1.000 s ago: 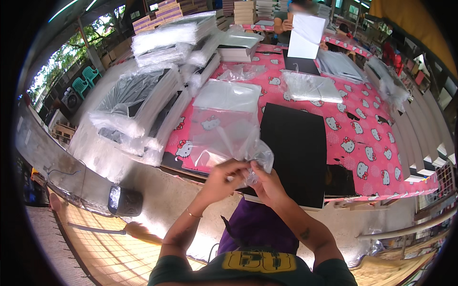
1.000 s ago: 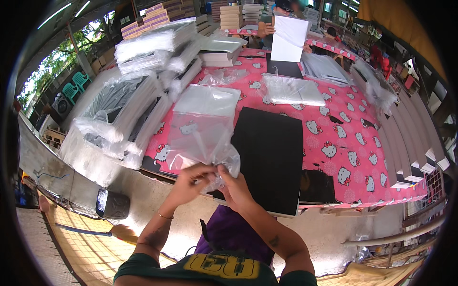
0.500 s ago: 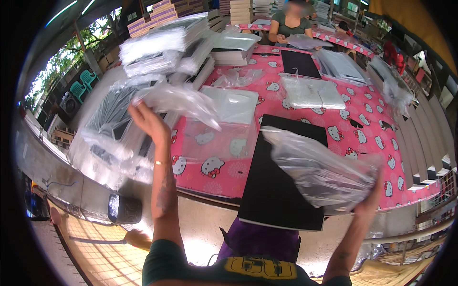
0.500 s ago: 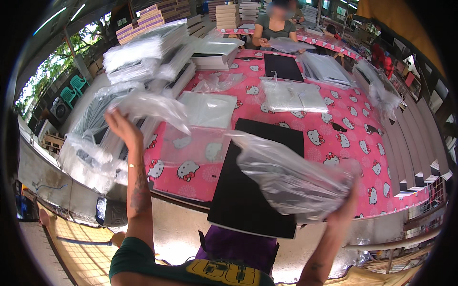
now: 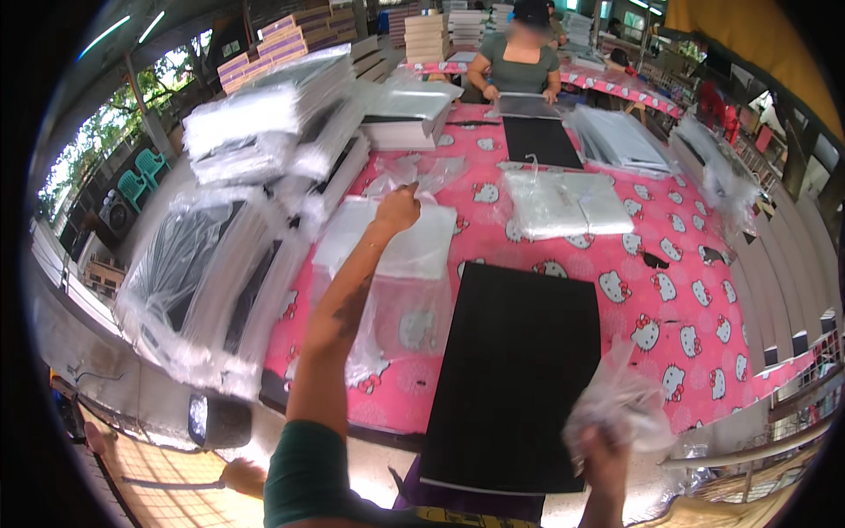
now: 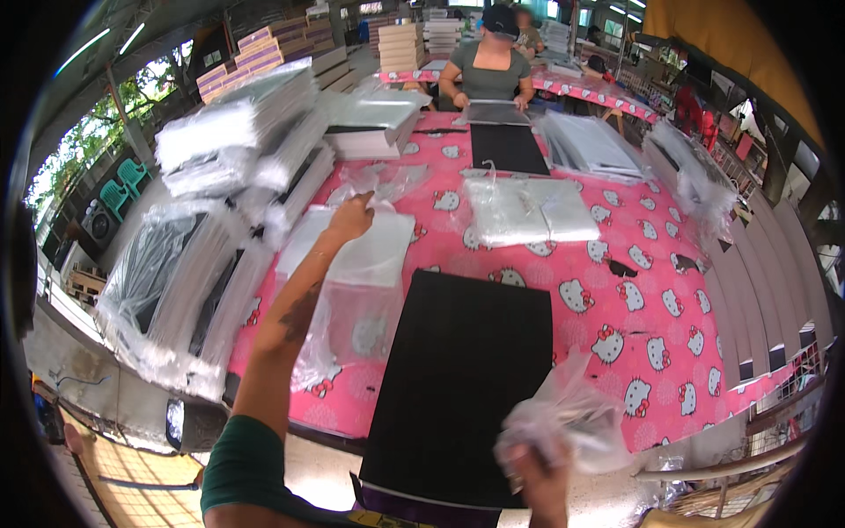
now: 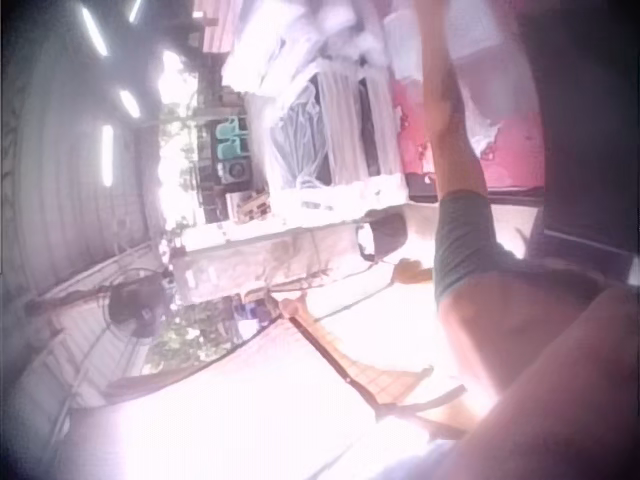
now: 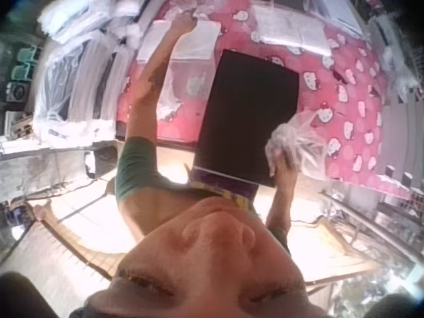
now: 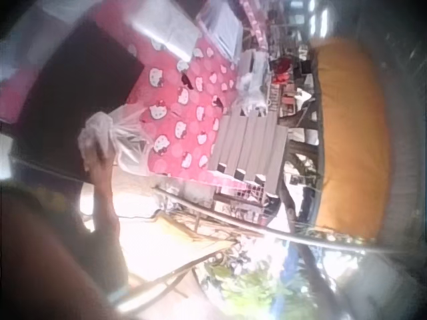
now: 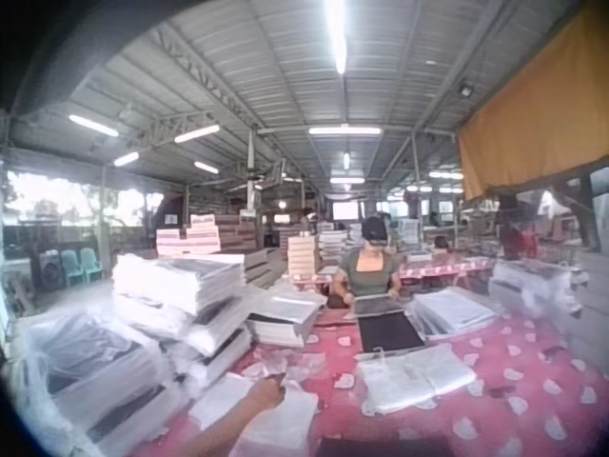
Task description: The person takes large paper sheets and inserts them one by one into clear plastic bags on a table, then places the filled bags onto a stack.
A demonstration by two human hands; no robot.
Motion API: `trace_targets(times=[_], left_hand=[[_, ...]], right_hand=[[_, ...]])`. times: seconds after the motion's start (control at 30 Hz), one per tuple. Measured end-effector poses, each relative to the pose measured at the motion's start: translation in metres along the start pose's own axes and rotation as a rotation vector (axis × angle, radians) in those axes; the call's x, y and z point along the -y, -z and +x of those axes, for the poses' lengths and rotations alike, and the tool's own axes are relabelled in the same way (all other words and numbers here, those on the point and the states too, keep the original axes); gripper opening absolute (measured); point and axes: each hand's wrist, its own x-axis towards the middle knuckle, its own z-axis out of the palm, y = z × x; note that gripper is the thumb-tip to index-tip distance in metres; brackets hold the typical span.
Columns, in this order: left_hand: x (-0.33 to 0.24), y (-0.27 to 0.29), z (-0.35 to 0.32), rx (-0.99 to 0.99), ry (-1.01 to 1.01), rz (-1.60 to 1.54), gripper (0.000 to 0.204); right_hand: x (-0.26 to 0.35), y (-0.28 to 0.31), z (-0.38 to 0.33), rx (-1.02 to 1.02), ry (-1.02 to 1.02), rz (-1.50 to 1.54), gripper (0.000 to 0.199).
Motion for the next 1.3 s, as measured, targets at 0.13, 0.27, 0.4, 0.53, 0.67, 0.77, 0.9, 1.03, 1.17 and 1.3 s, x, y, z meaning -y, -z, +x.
trace_targets(times=[0.13,0.27,0.4,0.53,0.67,0.77,0.9,1.03,1.17,1.3], left_hand=[[0.02,-0.067,0.051,0.03,0.105,-0.032,0.061],[-0.008,-0.1,0.062,0.355,0.342,0.068,0.071],[-0.023,-0.098,0.073,0.409,0.335,0.202,0.069],[-0.017,-0.091,0.077,0.436,0.338,0.266,0.064],[-0.02,-0.097,0.07,0.386,0.341,0.269,0.063],[-0.022,-0.096,0.065,0.395,0.331,0.297,0.059],[-0.025,-0.092,0.065,0.483,0.32,0.248,0.054],[-0.027,-0.093,0.06,0.477,0.325,0.149,0.049],[-0.024,-0.1,0.058,0.459,0.343,0.171,0.05],[-0.016,-0.1,0.065,0.547,0.388,0.174,0.054]], right_hand=[[-0.019,-0.017,0.004,0.15,-0.378,-0.197,0.031],[-0.043,-0.006,0.007,0.062,-0.404,-0.365,0.034],[-0.042,-0.006,0.008,0.073,-0.427,-0.387,0.036],[-0.046,-0.003,0.007,0.105,-0.337,-0.495,0.036],[-0.042,-0.007,0.008,0.101,-0.308,-0.511,0.038],[-0.037,-0.01,0.008,0.107,-0.318,-0.566,0.04],[-0.028,-0.017,0.013,0.137,-0.33,-0.685,0.042],[-0.032,-0.014,0.009,0.117,-0.356,-0.566,0.043],[-0.032,-0.013,0.01,0.133,-0.296,-0.558,0.042],[-0.03,-0.017,0.008,0.099,-0.423,-0.484,0.041]])
